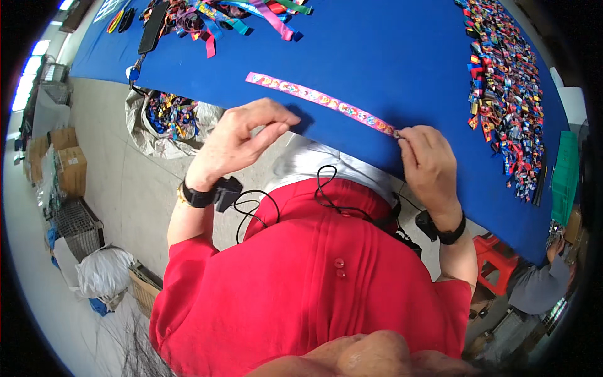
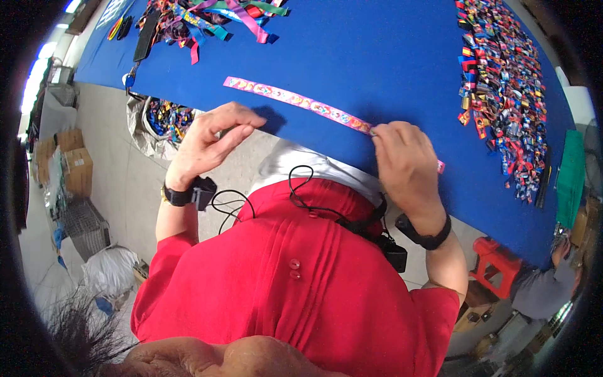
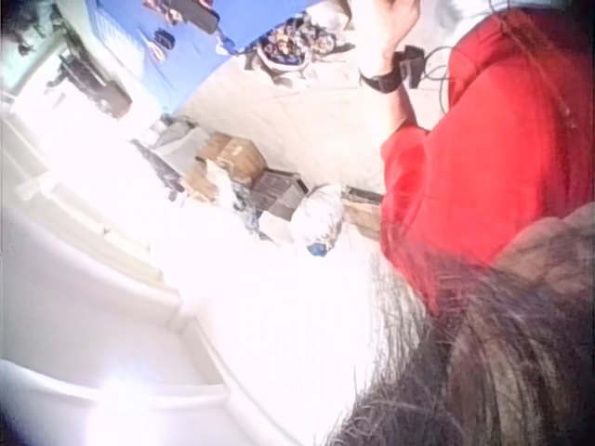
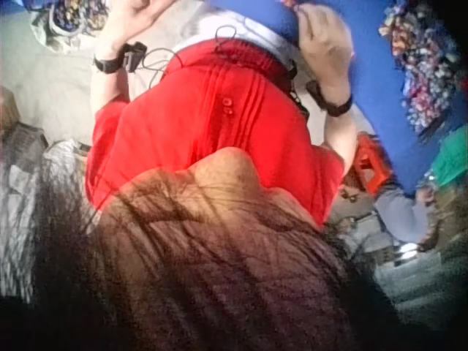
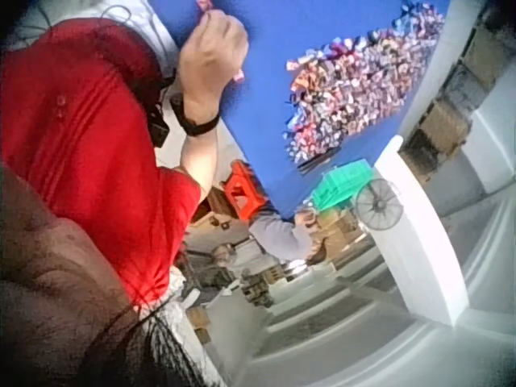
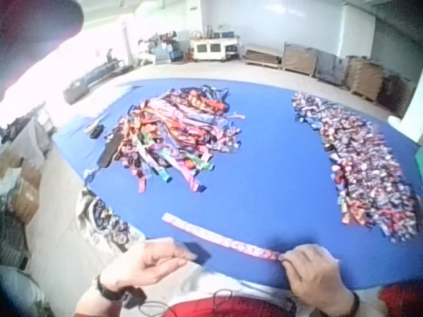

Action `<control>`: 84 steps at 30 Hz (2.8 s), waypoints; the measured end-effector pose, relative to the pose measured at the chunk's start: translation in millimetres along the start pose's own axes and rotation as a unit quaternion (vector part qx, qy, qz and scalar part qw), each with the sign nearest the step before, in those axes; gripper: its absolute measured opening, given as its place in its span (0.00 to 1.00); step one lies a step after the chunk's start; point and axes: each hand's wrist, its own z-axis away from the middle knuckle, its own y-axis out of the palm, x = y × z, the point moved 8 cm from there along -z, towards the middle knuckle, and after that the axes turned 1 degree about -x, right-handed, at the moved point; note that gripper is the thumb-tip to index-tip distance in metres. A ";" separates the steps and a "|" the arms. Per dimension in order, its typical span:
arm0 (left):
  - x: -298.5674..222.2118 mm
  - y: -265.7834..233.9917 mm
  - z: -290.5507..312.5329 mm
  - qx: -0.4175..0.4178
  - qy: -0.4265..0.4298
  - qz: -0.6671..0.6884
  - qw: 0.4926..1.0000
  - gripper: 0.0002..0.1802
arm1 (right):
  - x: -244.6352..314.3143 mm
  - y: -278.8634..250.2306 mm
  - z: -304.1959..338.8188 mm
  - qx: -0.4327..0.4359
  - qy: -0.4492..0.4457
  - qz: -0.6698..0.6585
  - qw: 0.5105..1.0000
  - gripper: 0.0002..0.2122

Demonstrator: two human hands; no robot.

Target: Tying long colorful ribbons into decorative bows at a workstation.

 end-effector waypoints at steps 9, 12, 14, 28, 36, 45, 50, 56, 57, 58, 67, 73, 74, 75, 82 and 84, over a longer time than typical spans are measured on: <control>-6.8 41.7 -43.7 0.006 0.117 -0.195 0.974 0.16 | 22.6 19.8 -9.3 0.011 -0.058 -0.021 0.998 0.09; -4.2 35.7 -43.6 -0.015 0.124 -0.196 0.973 0.15 | 14.7 18.9 -4.4 0.032 -0.039 -0.030 0.998 0.09; -3.1 31.8 -42.9 -0.014 0.123 -0.205 0.971 0.14 | 4.4 11.7 2.0 0.029 -0.008 -0.022 0.999 0.08; 34.1 -13.4 -27.2 -0.068 0.023 -0.232 0.970 0.11 | -57.3 -37.9 65.4 -0.032 0.132 0.046 0.990 0.07; 39.4 -18.9 -22.4 -0.085 0.008 -0.211 0.974 0.11 | -57.5 -43.3 72.9 -0.070 0.134 0.046 0.987 0.05; 52.1 -25.0 -23.5 -0.089 0.005 -0.182 0.979 0.10 | -56.4 -40.5 79.1 -0.079 0.137 0.065 0.985 0.03; 60.4 -29.3 -26.9 -0.091 0.014 -0.146 0.985 0.08 | -56.9 -36.2 82.3 -0.079 0.139 0.099 0.982 0.03; 77.0 -32.7 -30.9 -0.088 0.008 -0.076 0.993 0.07 | -57.3 -33.8 84.1 -0.076 0.142 0.105 0.981 0.04; 78.3 -34.2 -31.7 -0.089 0.011 -0.082 0.993 0.07 | -55.6 -34.7 82.6 -0.079 0.142 0.104 0.981 0.04; 79.1 -34.5 -32.1 -0.090 0.014 -0.087 0.992 0.07 | -54.6 -35.3 82.3 -0.083 0.142 0.104 0.981 0.04; 74.6 -33.7 -32.4 -0.090 0.014 -0.094 0.991 0.07 | -56.8 -33.0 81.7 -0.069 0.147 0.117 0.980 0.05; 76.0 -33.3 -29.1 -0.100 0.004 -0.077 0.992 0.06 | -54.3 -34.5 80.2 -0.069 0.138 0.112 0.982 0.05; 76.7 -33.2 -28.1 -0.103 0.003 -0.076 0.992 0.06 | -53.4 -34.3 80.1 -0.068 0.136 0.112 0.982 0.05; 77.5 -32.9 -27.7 -0.104 0.003 -0.075 0.992 0.06 | -53.1 -34.0 79.9 -0.067 0.136 0.116 0.982 0.05; 82.2 -31.7 -31.3 -0.107 0.012 -0.069 0.992 0.05 | -58.1 -32.5 82.7 -0.067 0.143 0.118 0.980 0.06; 82.1 -32.0 -30.3 -0.106 0.007 -0.068 0.992 0.05 | -56.3 -32.1 81.4 -0.063 0.145 0.117 0.980 0.06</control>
